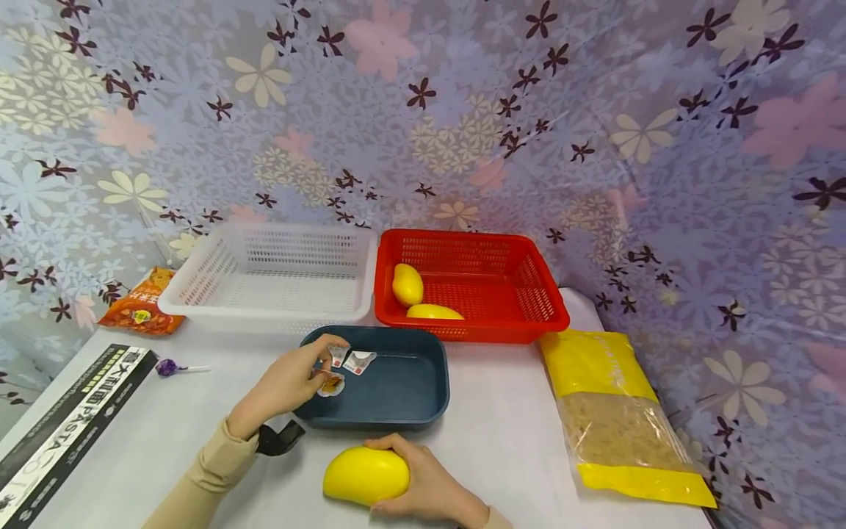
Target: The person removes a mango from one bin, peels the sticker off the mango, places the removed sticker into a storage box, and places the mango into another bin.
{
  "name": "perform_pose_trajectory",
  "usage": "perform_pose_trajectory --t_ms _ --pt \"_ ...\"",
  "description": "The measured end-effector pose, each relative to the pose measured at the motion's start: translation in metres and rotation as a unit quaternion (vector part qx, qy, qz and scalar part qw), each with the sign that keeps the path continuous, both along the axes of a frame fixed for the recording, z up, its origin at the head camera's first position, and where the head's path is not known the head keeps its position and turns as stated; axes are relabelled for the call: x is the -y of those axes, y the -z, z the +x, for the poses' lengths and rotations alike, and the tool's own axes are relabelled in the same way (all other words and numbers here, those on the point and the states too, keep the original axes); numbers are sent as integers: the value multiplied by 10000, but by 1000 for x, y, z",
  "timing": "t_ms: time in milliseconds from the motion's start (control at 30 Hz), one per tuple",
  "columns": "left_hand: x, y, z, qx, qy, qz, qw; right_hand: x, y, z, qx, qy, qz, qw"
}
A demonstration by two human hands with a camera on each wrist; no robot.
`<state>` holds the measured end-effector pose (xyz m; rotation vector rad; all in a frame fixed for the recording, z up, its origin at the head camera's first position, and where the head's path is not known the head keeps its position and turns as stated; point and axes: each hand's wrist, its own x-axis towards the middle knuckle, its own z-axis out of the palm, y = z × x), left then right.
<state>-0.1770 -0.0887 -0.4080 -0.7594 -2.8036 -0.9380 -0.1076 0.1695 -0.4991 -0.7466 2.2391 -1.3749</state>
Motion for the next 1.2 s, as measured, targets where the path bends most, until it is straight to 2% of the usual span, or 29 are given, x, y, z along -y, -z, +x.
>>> perform_pose_trajectory --t_ms 33,167,233,400,633,700,833,1033,1133,1200 --pt "0 1 -2 65 26 -97 9999 1 0 1 27 -8 -8 10000" --pt "0 6 -9 710 189 -268 9969 2 2 3 171 -47 -98 9998" --pt "-1 9 -11 924 217 -335 9949 2 3 3 244 -63 -155 9996" --pt "-3 12 -16 1046 194 -694 9919 1 2 3 264 -43 -182 9995" --pt "-8 12 -18 1616 93 -1043 9813 2 0 3 281 -31 -157 9995" --pt "-9 12 -18 1640 143 -1094 9803 1 -1 3 272 -24 -170 9995" --pt "-10 14 -18 1453 321 -1190 9817 1 -1 2 234 -40 -199 9995" --pt "-10 16 -19 1169 535 -1063 9860 0 -1 1 192 -46 -149 9997" --pt "-11 14 -20 1010 583 -838 9896 0 -1 1 188 -43 -136 9997" --pt "-13 12 -20 891 566 -488 9932 0 -1 1 174 -42 -136 9997"
